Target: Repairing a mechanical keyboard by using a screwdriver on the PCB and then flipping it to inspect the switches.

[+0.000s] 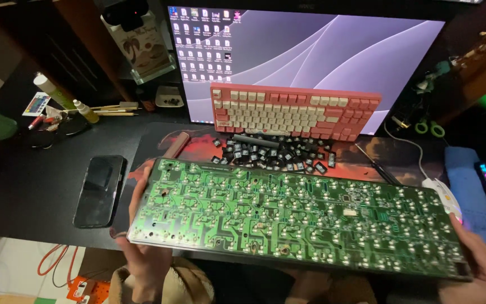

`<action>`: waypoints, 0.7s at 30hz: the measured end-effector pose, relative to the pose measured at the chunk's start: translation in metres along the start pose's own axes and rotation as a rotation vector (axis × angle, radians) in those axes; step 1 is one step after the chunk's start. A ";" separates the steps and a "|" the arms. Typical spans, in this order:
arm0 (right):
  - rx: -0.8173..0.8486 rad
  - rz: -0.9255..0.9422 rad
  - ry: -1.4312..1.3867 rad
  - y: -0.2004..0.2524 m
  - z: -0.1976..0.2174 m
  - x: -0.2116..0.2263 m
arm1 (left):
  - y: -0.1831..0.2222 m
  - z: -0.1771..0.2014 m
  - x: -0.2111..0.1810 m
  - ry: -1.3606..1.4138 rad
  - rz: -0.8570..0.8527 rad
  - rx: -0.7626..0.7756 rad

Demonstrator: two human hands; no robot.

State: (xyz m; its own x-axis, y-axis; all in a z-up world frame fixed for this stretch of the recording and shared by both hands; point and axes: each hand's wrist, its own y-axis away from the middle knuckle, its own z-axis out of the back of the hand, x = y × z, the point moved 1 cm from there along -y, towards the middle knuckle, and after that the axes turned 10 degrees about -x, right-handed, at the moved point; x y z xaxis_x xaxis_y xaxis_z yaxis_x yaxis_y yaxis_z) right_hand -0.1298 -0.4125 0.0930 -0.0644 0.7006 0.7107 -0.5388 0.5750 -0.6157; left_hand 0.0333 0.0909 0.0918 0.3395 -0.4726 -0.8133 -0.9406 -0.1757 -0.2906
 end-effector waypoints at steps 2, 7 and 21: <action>0.008 0.053 0.064 0.003 -0.003 -0.016 | 0.004 0.014 0.020 -0.016 -0.046 0.025; -0.341 -0.229 -0.079 0.009 -0.034 -0.019 | 0.043 0.090 0.093 -0.648 -0.018 -0.167; -0.009 -0.086 0.112 0.003 -0.033 -0.044 | 0.004 0.012 0.016 -0.891 0.082 -0.033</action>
State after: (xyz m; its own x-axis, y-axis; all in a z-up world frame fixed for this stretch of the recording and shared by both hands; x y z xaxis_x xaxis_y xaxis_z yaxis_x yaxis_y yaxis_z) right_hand -0.1003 -0.4274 0.0491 0.0766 0.6911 0.7187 -0.5307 0.6385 -0.5574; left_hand 0.0348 0.0930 0.0713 0.1275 0.3589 -0.9246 -0.9564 -0.2025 -0.2104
